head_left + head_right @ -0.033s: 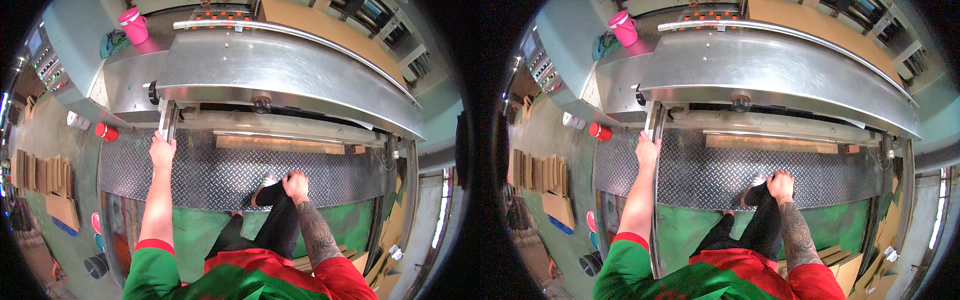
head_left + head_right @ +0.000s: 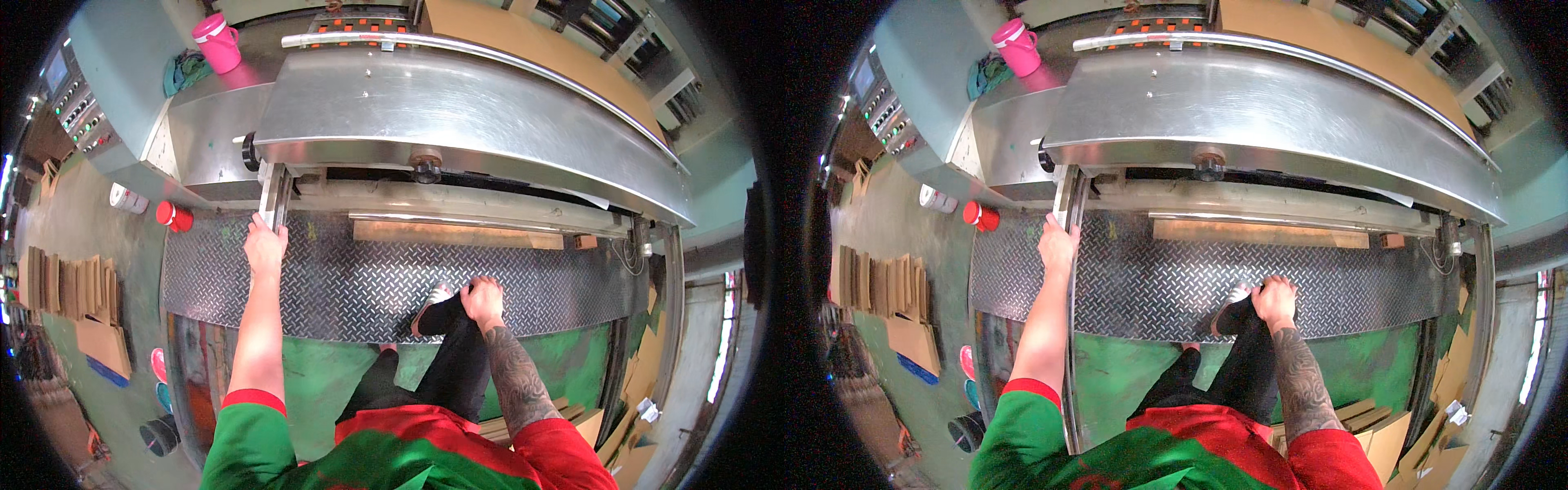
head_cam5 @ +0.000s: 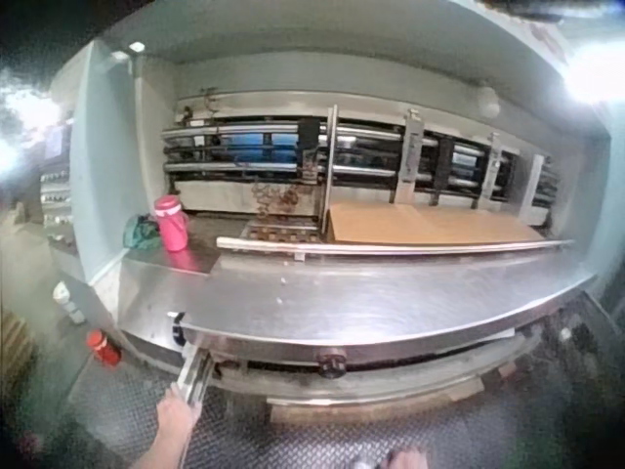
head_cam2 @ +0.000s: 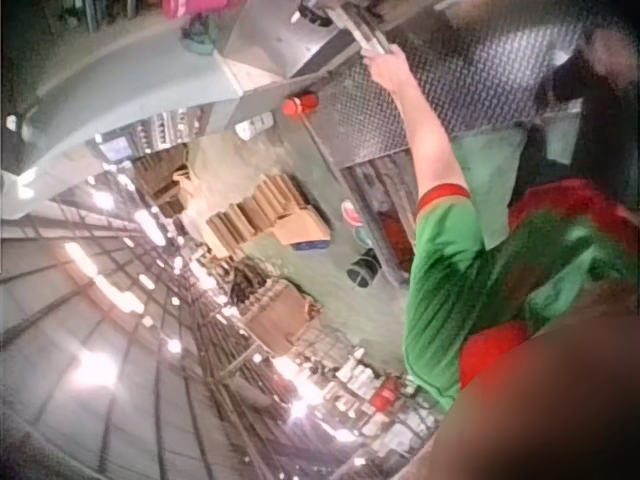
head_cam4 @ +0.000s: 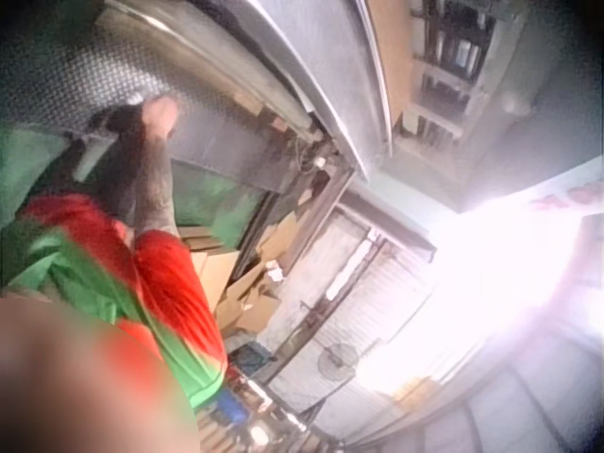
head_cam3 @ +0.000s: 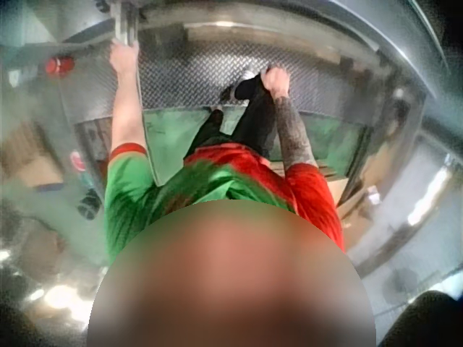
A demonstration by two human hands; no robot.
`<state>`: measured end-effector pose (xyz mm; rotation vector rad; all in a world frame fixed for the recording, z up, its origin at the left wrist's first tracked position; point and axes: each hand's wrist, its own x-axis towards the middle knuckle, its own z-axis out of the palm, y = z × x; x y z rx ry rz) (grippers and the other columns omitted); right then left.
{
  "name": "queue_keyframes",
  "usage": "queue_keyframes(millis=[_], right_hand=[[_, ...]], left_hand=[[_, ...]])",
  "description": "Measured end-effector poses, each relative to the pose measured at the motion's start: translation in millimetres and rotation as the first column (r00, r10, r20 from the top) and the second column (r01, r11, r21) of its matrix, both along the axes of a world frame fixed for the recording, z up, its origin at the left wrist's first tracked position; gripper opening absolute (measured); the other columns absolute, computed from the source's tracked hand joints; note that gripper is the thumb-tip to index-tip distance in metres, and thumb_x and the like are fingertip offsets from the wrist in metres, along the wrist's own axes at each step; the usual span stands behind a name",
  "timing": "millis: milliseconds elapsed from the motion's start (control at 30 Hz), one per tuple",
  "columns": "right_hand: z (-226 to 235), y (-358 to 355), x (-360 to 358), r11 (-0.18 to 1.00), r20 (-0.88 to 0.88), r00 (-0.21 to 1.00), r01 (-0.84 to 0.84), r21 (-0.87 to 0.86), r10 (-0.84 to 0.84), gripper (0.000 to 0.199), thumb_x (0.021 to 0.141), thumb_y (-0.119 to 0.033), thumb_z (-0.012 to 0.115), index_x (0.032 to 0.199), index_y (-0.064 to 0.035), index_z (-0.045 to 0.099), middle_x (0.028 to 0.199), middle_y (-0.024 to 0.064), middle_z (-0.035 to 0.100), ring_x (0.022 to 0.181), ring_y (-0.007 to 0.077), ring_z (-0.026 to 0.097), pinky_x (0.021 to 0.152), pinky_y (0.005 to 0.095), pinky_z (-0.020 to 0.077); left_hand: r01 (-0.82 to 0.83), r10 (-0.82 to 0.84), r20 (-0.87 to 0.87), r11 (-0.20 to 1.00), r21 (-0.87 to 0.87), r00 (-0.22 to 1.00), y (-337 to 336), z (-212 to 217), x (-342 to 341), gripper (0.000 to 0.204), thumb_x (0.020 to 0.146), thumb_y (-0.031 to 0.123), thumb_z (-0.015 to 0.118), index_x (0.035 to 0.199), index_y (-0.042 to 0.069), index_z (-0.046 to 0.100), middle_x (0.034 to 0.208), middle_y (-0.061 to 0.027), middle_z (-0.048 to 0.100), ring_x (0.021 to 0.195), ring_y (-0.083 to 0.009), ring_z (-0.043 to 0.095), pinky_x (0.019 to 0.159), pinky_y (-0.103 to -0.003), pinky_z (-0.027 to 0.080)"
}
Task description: The person picks up flat cardboard sheets from a stack and places them onto a conveyor machine. They repeat this action several times, feeding the sheets into the machine and then waiting while the machine processes them.
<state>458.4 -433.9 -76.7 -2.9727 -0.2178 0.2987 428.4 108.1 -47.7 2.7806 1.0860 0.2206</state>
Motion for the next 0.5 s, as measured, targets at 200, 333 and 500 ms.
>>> queue_keyframes(millis=[200,333,500], right_hand=[[0.2,12.1,-6.2,1.000,-0.019,1.000,-0.013,0.000,0.013,0.039,0.094,-0.040,0.067,0.107,-0.0057,0.081,0.116,0.0151,0.078,0.123,0.0361,0.069,0.107,0.0554,0.0518],[1.5,12.5,-10.1,1.000,-0.013,1.000,-0.014,-0.005,0.014,0.038,0.093,-0.039,0.067,0.108,-0.0067,0.082,0.118,0.0145,0.078,0.125,0.0351,0.068,0.108,0.0548,0.0511],[1.3,10.7,-11.7,1.000,-0.031,0.999,-0.014,-0.016,0.014,0.047,0.099,-0.048,0.067,0.108,-0.0048,0.081,0.120,0.0154,0.078,0.126,0.0367,0.067,0.110,0.0556,0.0494]], left_hand=[[-0.004,0.004,0.004,1.000,0.006,1.000,-1.9,2.5,0.1,0.064,0.096,0.045,0.076,0.136,0.001,0.051,0.120,-0.0258,0.071,0.105,-0.0452,0.075,0.092,-0.053,0.061],[-0.013,0.013,-0.008,1.000,-0.011,1.000,-1.1,1.9,1.6,0.067,0.096,0.046,0.075,0.139,0.001,0.050,0.122,-0.0261,0.071,0.107,-0.0445,0.075,0.093,-0.054,0.061],[-0.017,0.017,-0.038,1.000,-0.003,0.999,-0.6,2.7,2.7,0.067,0.096,0.047,0.075,0.139,0.001,0.050,0.124,-0.0262,0.070,0.110,-0.0442,0.074,0.094,-0.054,0.061]])
